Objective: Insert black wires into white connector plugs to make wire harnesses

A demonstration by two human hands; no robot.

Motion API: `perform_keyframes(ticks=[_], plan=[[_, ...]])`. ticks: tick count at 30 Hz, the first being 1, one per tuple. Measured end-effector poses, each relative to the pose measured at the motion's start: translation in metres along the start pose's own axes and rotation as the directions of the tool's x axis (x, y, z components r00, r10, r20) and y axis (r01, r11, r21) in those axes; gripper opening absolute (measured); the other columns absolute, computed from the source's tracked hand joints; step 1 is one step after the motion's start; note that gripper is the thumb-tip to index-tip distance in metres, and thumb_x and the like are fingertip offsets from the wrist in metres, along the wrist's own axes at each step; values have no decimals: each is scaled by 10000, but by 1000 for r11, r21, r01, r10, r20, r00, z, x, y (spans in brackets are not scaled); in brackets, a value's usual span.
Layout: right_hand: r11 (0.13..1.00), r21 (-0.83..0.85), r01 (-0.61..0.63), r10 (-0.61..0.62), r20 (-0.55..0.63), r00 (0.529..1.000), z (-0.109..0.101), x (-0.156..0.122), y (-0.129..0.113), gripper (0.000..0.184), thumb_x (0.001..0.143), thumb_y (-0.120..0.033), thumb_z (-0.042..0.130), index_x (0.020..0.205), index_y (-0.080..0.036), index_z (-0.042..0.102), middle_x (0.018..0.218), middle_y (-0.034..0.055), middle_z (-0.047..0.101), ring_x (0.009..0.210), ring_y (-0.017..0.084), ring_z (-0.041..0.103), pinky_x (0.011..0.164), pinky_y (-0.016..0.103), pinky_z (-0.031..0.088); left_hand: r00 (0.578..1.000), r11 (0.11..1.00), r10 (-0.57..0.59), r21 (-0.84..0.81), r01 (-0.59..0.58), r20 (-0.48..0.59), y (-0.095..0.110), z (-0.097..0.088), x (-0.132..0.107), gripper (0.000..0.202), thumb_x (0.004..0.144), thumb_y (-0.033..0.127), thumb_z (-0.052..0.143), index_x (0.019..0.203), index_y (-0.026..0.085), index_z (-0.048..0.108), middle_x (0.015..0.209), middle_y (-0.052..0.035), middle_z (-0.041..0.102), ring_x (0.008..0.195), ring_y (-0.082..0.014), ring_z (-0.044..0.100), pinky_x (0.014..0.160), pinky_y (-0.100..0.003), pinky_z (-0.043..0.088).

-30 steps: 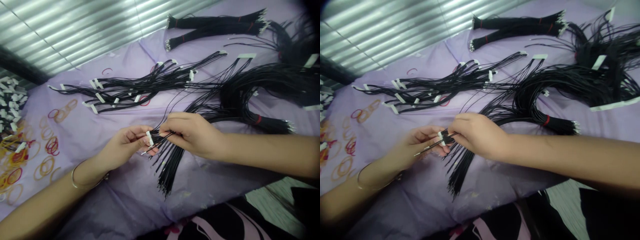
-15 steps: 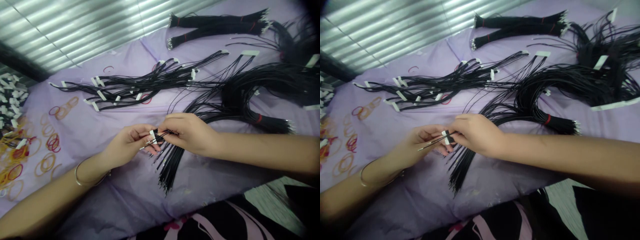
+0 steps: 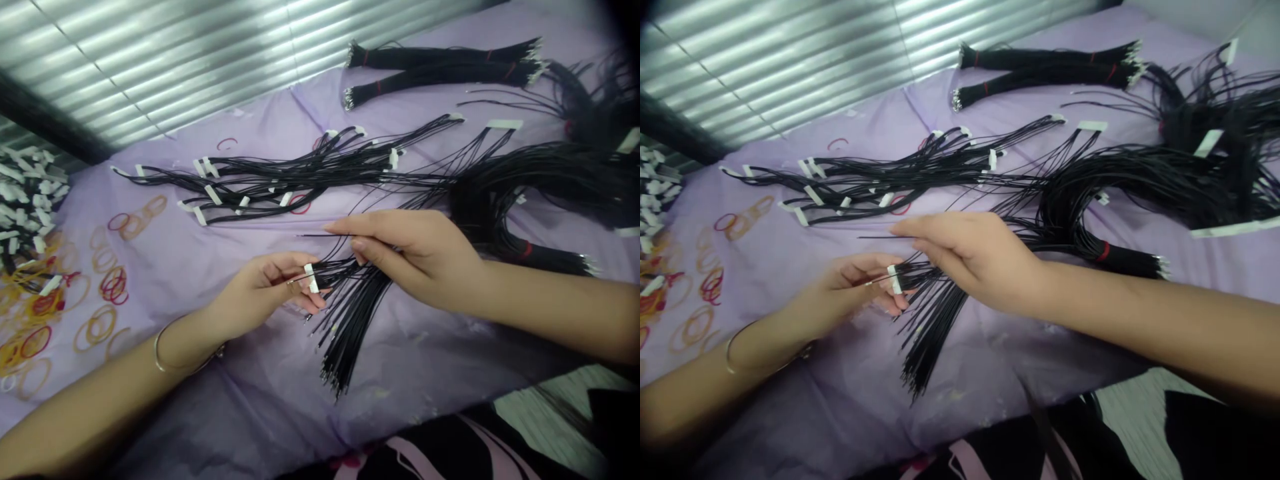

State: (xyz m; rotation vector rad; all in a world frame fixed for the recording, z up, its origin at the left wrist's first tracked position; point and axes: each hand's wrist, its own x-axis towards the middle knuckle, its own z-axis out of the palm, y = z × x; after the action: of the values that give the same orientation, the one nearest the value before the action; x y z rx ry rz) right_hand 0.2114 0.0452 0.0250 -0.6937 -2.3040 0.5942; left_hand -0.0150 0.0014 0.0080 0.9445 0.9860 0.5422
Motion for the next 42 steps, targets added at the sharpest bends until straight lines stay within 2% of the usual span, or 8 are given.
perform_keyframes(ticks=[3, 6, 9, 17, 30, 42], plan=[[999, 41, -37, 36, 26, 999, 2, -2, -1, 146, 864, -100, 503, 959, -82, 612, 725, -2, 596, 599, 44, 513, 573, 172, 397, 1000, 1000, -7, -8, 7, 7, 0, -1, 0, 262, 866, 207, 602, 1109, 120, 559, 817, -43, 691, 736, -105, 672, 695, -184, 552], [998, 11, -55, 55, 33, 998, 3, -2, 0, 37, 790, -123, 588, 808, -117, 619, 613, -32, 523, 533, 38, 443, 515, 171, 351, 1000, 1000, 13, -22, -12, 21, -1, -1, 0, 262, 864, 225, 614, 1102, 126, 568, 808, -39, 689, 735, -106, 670, 699, -192, 556], [996, -44, -80, 82, 35, 996, 5, -1, 1, 39, 781, -160, 619, 766, -125, 629, 629, -22, 535, 537, 41, 443, 500, 169, 337, 999, 999, 26, -32, -25, 33, -1, -1, 1, 237, 878, 237, 604, 1089, 132, 574, 808, -31, 689, 731, -98, 668, 700, -185, 555], [993, -10, -118, 118, 19, 993, 10, -1, 1, 18, 755, -126, 636, 743, -115, 629, 588, -37, 511, 517, 28, 429, 491, 143, 323, 1000, 1000, 11, -5, -11, 28, -1, -1, 1, 253, 890, 258, 593, 1114, 141, 573, 810, -28, 693, 738, -100, 672, 702, -184, 555], [1000, -2, 30, -30, -7, 1000, 16, -6, 4, 28, 831, -102, 576, 840, -88, 599, 669, -13, 502, 580, 43, 411, 545, 157, 337, 997, 997, 57, -62, -55, 44, -5, -3, 1, 217, 890, 243, 592, 1090, 158, 583, 811, -15, 689, 738, -100, 675, 692, -188, 559], [999, -15, 39, -39, 32, 999, 14, -8, 3, 46, 857, -118, 547, 869, -107, 590, 690, -5, 527, 593, 63, 426, 564, 183, 353, 997, 997, 45, -67, -41, 69, -5, -5, 1, 237, 884, 245, 600, 1101, 152, 574, 803, -27, 694, 737, -111, 679, 697, -193, 558]])
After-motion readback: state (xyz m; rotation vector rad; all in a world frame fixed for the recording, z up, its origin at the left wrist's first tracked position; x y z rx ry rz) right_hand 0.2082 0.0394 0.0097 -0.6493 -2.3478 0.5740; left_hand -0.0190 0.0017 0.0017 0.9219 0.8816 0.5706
